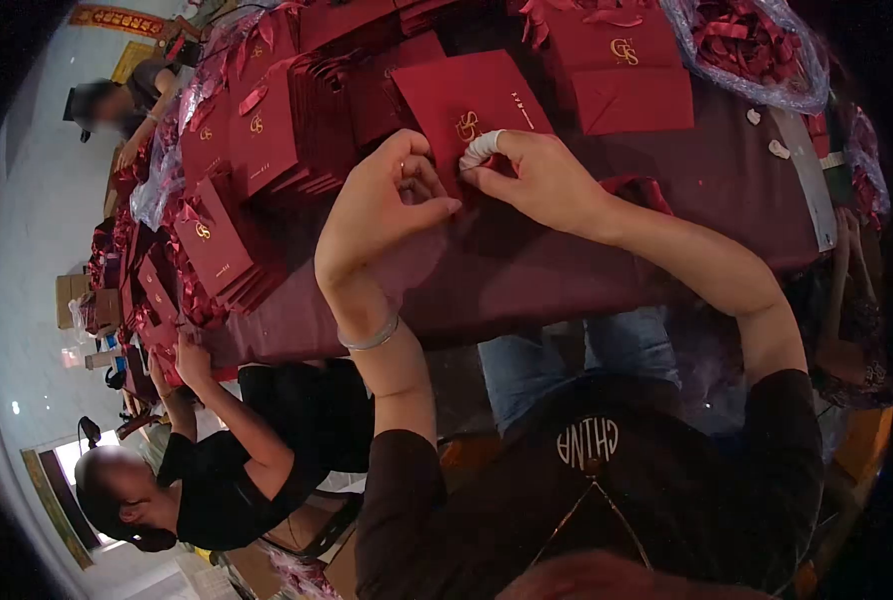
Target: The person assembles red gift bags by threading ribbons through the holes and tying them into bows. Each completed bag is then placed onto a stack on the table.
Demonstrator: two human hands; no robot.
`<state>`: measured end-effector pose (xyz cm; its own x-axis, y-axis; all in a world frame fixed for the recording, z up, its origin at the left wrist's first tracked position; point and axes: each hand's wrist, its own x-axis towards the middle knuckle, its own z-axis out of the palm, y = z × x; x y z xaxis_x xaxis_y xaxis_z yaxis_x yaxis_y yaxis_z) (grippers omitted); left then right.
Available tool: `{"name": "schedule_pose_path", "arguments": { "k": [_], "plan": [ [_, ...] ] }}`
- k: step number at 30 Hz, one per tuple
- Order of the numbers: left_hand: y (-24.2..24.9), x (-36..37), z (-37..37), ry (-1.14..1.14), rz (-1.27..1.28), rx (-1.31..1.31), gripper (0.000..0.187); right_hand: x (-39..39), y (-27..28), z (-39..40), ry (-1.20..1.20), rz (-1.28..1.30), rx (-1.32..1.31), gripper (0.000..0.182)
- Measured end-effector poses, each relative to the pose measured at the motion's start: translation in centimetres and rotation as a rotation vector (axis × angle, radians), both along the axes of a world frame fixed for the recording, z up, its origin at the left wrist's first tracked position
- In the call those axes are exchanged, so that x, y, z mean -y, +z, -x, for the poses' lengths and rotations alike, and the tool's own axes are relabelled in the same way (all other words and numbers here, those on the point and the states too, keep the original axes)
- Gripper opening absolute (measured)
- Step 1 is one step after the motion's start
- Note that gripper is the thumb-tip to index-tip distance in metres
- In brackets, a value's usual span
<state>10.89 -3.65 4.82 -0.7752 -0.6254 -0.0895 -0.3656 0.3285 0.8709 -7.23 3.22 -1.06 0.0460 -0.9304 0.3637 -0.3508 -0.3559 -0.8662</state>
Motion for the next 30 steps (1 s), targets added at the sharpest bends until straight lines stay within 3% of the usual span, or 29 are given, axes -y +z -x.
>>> {"name": "schedule_pose_path", "arguments": {
  "k": [4,7,30],
  "plan": [
    [0.3,-0.2,0.2,0.034,-0.017,0.0,0.039,0.1,-0.5,-0.3,0.017,0.166,0.011,0.015],
    [-0.2,-0.1,0.2,0.045,0.014,0.0,0.038,-0.3,-0.1,-0.5,-0.027,0.16,-0.084,0.015],
    [-0.3,-0.3,0.9,0.107,-0.091,0.0,0.03,0.3,-1.3,0.0,-0.1,0.114,-0.084,0.015]
  ]
}}
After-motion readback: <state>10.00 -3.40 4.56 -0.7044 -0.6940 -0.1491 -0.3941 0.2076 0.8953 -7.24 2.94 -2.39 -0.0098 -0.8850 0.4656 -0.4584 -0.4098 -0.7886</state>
